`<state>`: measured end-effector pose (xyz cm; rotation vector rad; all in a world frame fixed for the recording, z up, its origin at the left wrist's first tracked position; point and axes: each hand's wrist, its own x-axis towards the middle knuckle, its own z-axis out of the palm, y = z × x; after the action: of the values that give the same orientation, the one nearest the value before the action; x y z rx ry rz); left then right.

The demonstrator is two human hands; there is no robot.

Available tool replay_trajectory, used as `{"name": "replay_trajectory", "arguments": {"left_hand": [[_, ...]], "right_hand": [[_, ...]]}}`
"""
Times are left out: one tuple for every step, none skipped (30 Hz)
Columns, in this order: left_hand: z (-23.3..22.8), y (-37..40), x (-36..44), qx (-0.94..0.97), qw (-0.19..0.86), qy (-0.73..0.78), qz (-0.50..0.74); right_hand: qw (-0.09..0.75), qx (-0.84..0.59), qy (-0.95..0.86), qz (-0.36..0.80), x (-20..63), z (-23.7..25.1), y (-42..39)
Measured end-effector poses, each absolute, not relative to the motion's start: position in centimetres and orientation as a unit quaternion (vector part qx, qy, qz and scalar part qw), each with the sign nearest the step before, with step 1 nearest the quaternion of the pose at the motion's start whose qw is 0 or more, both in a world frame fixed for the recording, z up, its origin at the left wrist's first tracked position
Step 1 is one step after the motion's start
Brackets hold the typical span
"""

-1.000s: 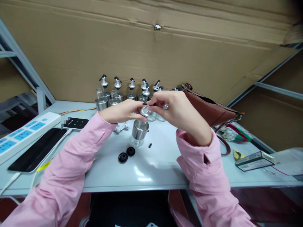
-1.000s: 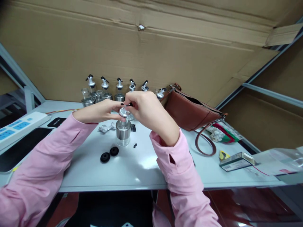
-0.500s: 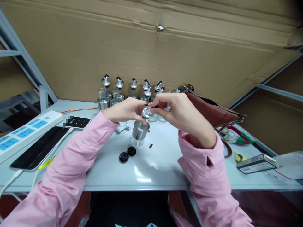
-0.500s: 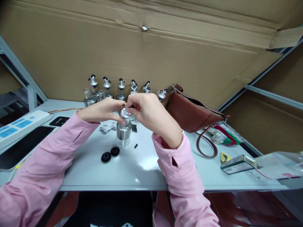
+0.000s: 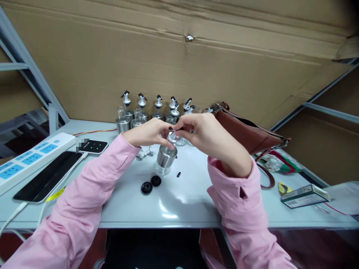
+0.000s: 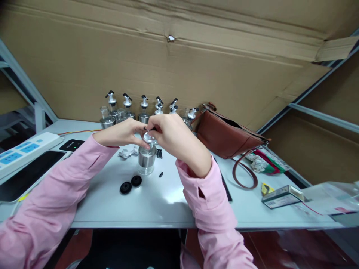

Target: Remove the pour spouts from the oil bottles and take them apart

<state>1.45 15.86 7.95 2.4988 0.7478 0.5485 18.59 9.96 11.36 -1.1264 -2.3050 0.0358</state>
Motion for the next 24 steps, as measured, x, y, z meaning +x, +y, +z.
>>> {"name": "replay_trajectory", "arguments": {"left_hand": [[8.0, 15.9, 1.4, 0.91, 0.24, 0.275, 0.198], [8.0, 15.9, 1.4, 0.909, 0.245, 0.277, 0.194], [8.1, 15.9, 1.4, 0.908, 0.249, 0.278, 0.189], [8.2, 15.8, 1.4, 0.909, 0.252, 0.279, 0.182], [8.2, 15.8, 1.3, 0.91, 0.254, 0.277, 0.175], [8.3, 15.7, 1.3, 0.912, 0.256, 0.274, 0.168], [8.3, 15.7, 1.4, 0.914, 0.258, 0.268, 0.163], [8.4, 15.6, 1.4, 0.916, 0.258, 0.261, 0.16], [8.4, 15.6, 1.4, 0.919, 0.254, 0.254, 0.16], [8.4, 15.5, 1.5, 0.923, 0.244, 0.25, 0.163], [8.4, 15.5, 1.5, 0.927, 0.227, 0.248, 0.169], [8.4, 15.4, 1.5, 0.93, 0.204, 0.25, 0.177], [8.5, 15.3, 1.5, 0.931, 0.18, 0.253, 0.19], [8.7, 15.2, 1.4, 0.93, 0.158, 0.258, 0.207], [8.9, 15.2, 1.2, 0.927, 0.14, 0.262, 0.229], [9.1, 15.1, 1.1, 0.921, 0.128, 0.268, 0.251], [9.3, 15.1, 0.8, 0.914, 0.123, 0.274, 0.271], [9.6, 15.1, 0.5, 0.907, 0.122, 0.283, 0.288], [9.8, 15.2, 0.2, 0.899, 0.123, 0.295, 0.299], [9.9, 15.4, -0.1, 0.892, 0.123, 0.309, 0.305], [9.9, 15.6, -0.3, 0.887, 0.121, 0.322, 0.308], [9.8, 16.0, -0.5, 0.882, 0.117, 0.335, 0.311], [9.6, 16.3, -0.7, 0.877, 0.111, 0.347, 0.313], [9.3, 16.8, -0.8, 0.873, 0.105, 0.357, 0.316]], "right_hand": [[0.282, -0.424, -0.861, 0.008, 18.5, 11.4, 10.0], [0.282, -0.425, -0.86, 0.003, 18.5, 11.4, 10.0], [0.281, -0.426, -0.86, -0.002, 18.5, 11.4, 10.0], [0.281, -0.425, -0.861, -0.003, 18.4, 11.4, 9.9], [0.28, -0.422, -0.862, -0.002, 18.4, 11.4, 9.9], [0.28, -0.42, -0.863, 0.0, 18.4, 11.4, 9.8], [0.279, -0.418, -0.865, 0.002, 18.4, 11.4, 9.7], [0.277, -0.417, -0.866, 0.002, 18.5, 11.5, 9.6], [0.274, -0.414, -0.868, 0.001, 18.6, 11.6, 9.5], [0.266, -0.409, -0.873, 0.002, 18.7, 11.7, 9.3], [0.259, -0.401, -0.879, 0.005, 19.0, 11.9, 9.2], [0.255, -0.394, -0.883, 0.01, 19.3, 12.1, 9.1], [0.26, -0.389, -0.883, 0.013, 19.7, 12.4, 8.9], [0.279, -0.391, -0.877, 0.011, 20.2, 12.6, 8.7], [0.311, -0.401, -0.862, 0.002, 20.7, 12.9, 8.6], [0.352, -0.416, -0.838, -0.017, 21.2, 13.2, 8.4], [0.389, -0.43, -0.814, -0.037, 21.8, 13.4, 8.2], [0.418, -0.438, -0.794, -0.053, 22.3, 13.6, 8.0], [0.44, -0.441, -0.78, -0.062, 22.7, 13.8, 7.9], [0.455, -0.44, -0.772, -0.064, 23.0, 13.8, 7.8], [0.467, -0.437, -0.766, -0.062, 23.3, 13.9, 7.8], [0.478, -0.434, -0.761, -0.059, 23.5, 13.9, 7.9], [0.489, -0.431, -0.757, -0.058, 23.6, 13.8, 7.9], [0.499, -0.429, -0.75, -0.062, 23.6, 13.8, 8.0]]}}
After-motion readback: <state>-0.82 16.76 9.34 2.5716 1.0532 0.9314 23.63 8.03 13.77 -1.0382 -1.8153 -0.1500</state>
